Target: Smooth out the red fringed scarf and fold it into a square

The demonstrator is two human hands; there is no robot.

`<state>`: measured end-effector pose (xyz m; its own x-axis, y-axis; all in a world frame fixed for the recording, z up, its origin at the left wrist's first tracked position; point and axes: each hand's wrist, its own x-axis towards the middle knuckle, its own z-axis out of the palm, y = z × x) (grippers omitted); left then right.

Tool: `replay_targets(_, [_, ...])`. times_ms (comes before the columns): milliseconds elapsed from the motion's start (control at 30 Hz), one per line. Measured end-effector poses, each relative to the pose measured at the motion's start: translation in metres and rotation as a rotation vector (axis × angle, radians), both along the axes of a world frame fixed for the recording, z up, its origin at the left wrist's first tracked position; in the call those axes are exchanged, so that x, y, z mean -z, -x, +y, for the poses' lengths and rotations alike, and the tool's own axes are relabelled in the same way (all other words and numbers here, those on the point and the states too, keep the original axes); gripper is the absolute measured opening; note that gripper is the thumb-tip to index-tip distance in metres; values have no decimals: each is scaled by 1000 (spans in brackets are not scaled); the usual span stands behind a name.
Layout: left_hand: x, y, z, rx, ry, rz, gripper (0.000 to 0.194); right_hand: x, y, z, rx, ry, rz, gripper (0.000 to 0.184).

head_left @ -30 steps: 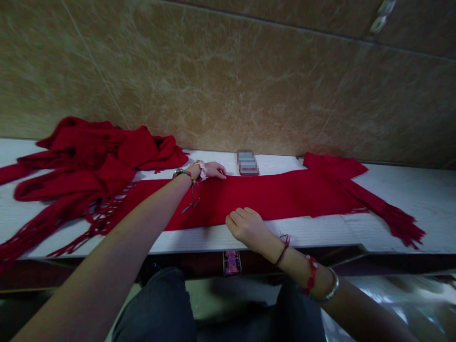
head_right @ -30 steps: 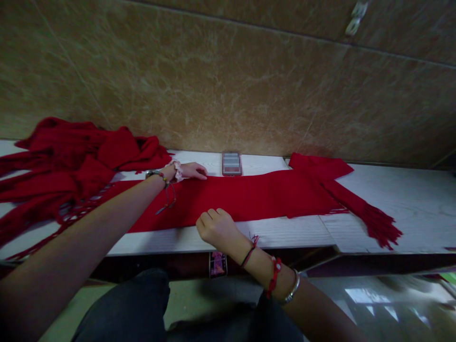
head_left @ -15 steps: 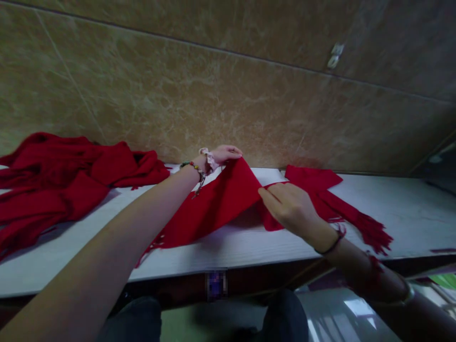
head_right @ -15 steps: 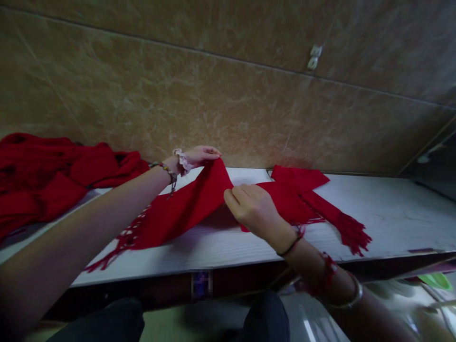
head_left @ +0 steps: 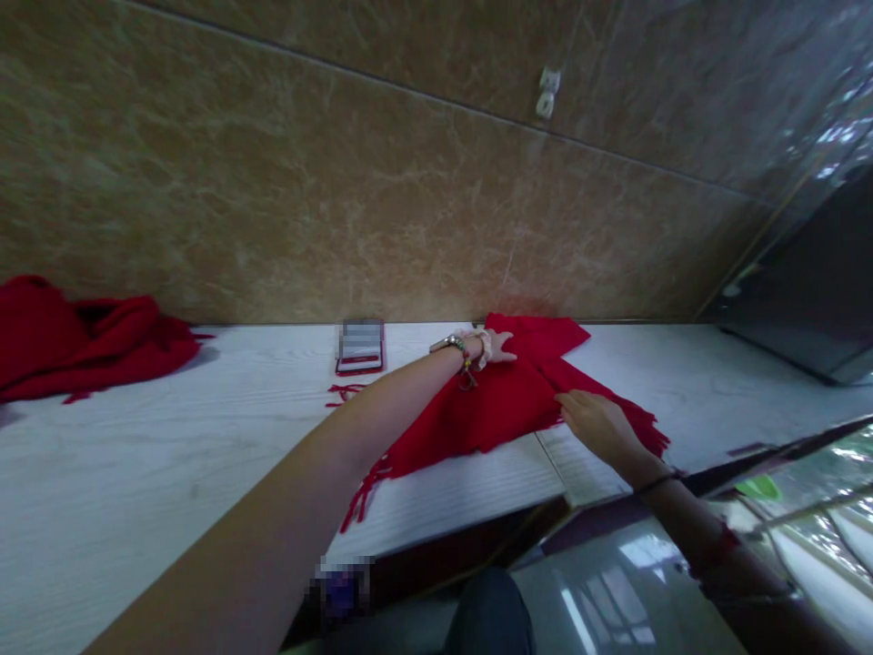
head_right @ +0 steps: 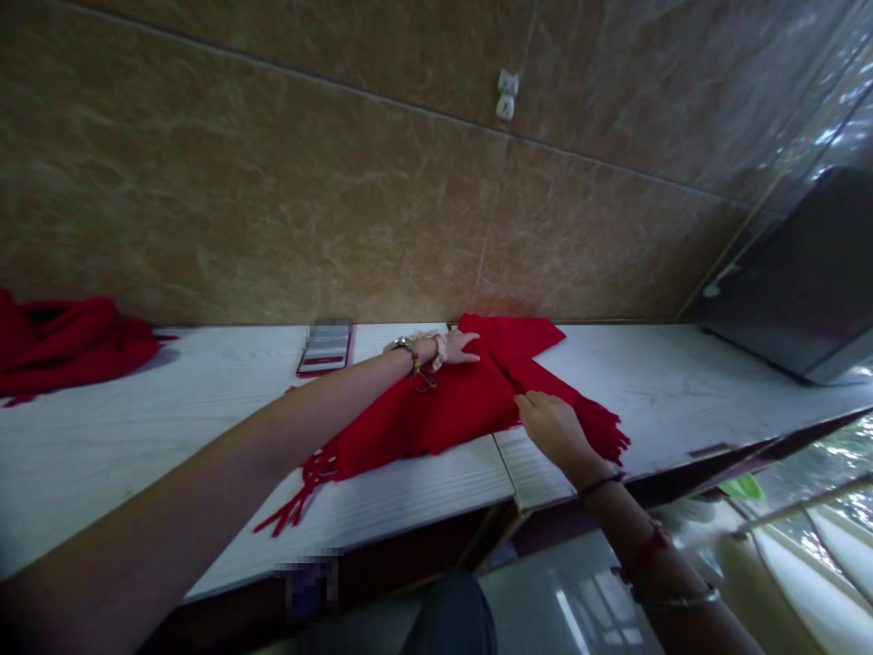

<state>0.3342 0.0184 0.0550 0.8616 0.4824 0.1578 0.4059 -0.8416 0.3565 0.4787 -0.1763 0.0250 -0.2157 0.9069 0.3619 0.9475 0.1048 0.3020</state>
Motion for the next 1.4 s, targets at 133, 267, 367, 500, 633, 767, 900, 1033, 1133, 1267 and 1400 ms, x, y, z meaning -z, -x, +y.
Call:
replay_targets(133, [25, 17, -21, -137, -1, 128, 69, 1, -5, 9, -43, 0, 219, 42])
replay_targets(267, [34, 36, -30, -237, -13, 180, 71, -6, 2, 19, -104, 185, 313, 59])
replay_targets(367, [35, 52, -31, -246, -25, 194, 68, -6, 15, 19, -88, 253, 333, 58])
replay_targets(500, [30, 97, -30, -187, -30, 253, 66, -4, 54, 15, -173, 264, 352, 50])
replay_targets(633, [32, 176, -30, -159, -30, 276, 65, -4, 117, 21, -338, 336, 328, 49])
replay_targets(767, [34, 262, -33, -229, -6, 257, 64, -12, 184, 30, -460, 439, 258, 49])
replay_targets(900, [31, 316, -35, -247, 54, 195, 75, -33, 235, 48, -554, 521, 204, 55])
replay_targets(1033, [29, 323, -26, -265, 41, 25, 79, -44, 264, 75, -527, 400, 266, 41])
replay_targets(1133, [25, 307, -17, -342, 40, -13, 54, -36, 272, 86, -375, 349, 289, 41])
replay_targets(1267, [18, 283, -6, -388, 6, 33, 40, -14, 270, 79, -334, 319, 345, 44])
replay_targets(1400, [19, 270, 1, -423, -4, 40, 30, -2, 266, 68, -332, 244, 473, 36])
